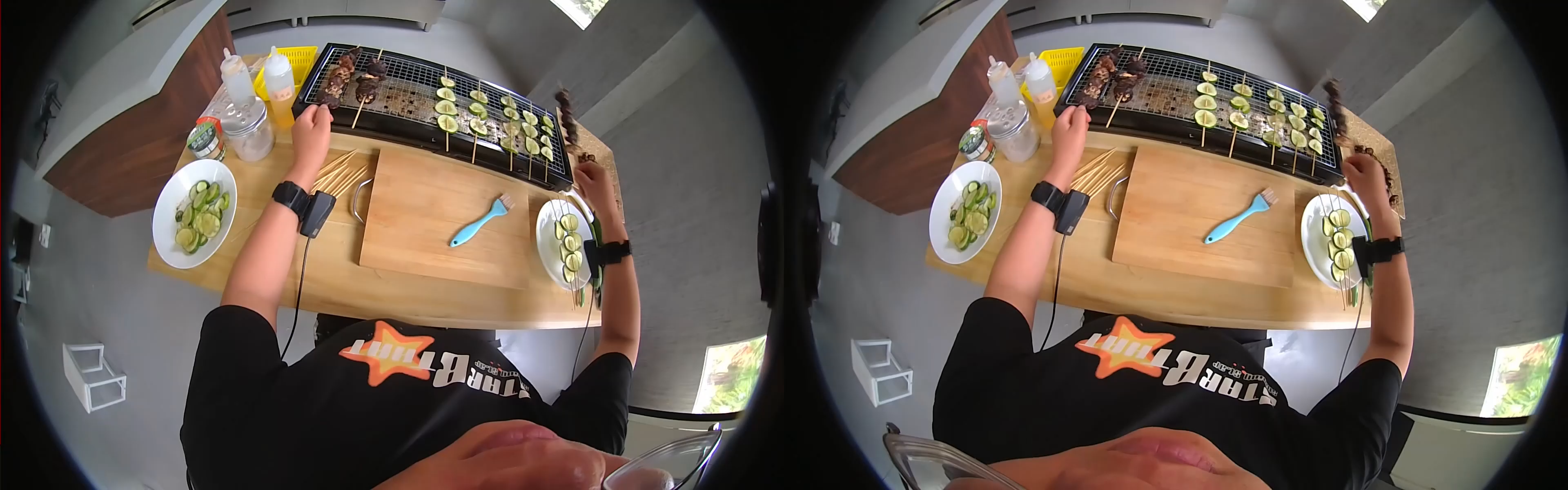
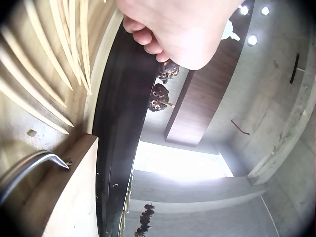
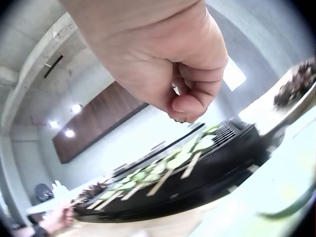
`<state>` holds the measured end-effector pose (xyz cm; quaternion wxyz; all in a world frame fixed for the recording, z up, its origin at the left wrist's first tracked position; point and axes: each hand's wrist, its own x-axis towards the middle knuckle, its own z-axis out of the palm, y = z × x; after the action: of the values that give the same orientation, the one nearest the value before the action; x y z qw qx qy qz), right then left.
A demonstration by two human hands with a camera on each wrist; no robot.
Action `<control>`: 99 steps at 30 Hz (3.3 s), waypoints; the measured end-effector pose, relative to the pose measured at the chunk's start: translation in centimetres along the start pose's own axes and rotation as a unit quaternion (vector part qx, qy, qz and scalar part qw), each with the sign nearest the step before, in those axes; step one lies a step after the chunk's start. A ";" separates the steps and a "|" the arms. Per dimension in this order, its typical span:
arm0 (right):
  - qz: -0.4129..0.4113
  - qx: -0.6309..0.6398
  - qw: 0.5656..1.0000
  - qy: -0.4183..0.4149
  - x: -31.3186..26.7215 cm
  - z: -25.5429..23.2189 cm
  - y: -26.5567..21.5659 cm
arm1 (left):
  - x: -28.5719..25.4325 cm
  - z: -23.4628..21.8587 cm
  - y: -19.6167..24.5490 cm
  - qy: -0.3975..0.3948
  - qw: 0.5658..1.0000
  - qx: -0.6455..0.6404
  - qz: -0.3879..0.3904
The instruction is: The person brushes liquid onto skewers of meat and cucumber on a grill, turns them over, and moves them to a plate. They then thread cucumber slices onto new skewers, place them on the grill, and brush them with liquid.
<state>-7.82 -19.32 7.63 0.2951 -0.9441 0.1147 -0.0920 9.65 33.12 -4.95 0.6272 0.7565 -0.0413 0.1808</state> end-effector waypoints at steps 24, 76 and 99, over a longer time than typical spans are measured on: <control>0.026 0.472 0.851 -0.226 0.4 22.5 -22.5 | -0.4 0.3 0.4 0.047 0.996 0.044 0.055; 0.021 0.333 0.942 0.015 -23.3 13.8 -6.2 | 0.4 -2.5 7.4 0.218 0.912 0.197 0.285; -0.003 0.324 0.946 0.022 -23.6 13.5 -7.0 | 8.8 -4.8 4.6 0.035 0.986 0.105 0.122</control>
<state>-26.03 -0.06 -1.68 0.5818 -0.7959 0.0821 -0.1461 15.45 38.27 2.93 0.5186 0.8007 -0.0918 0.2854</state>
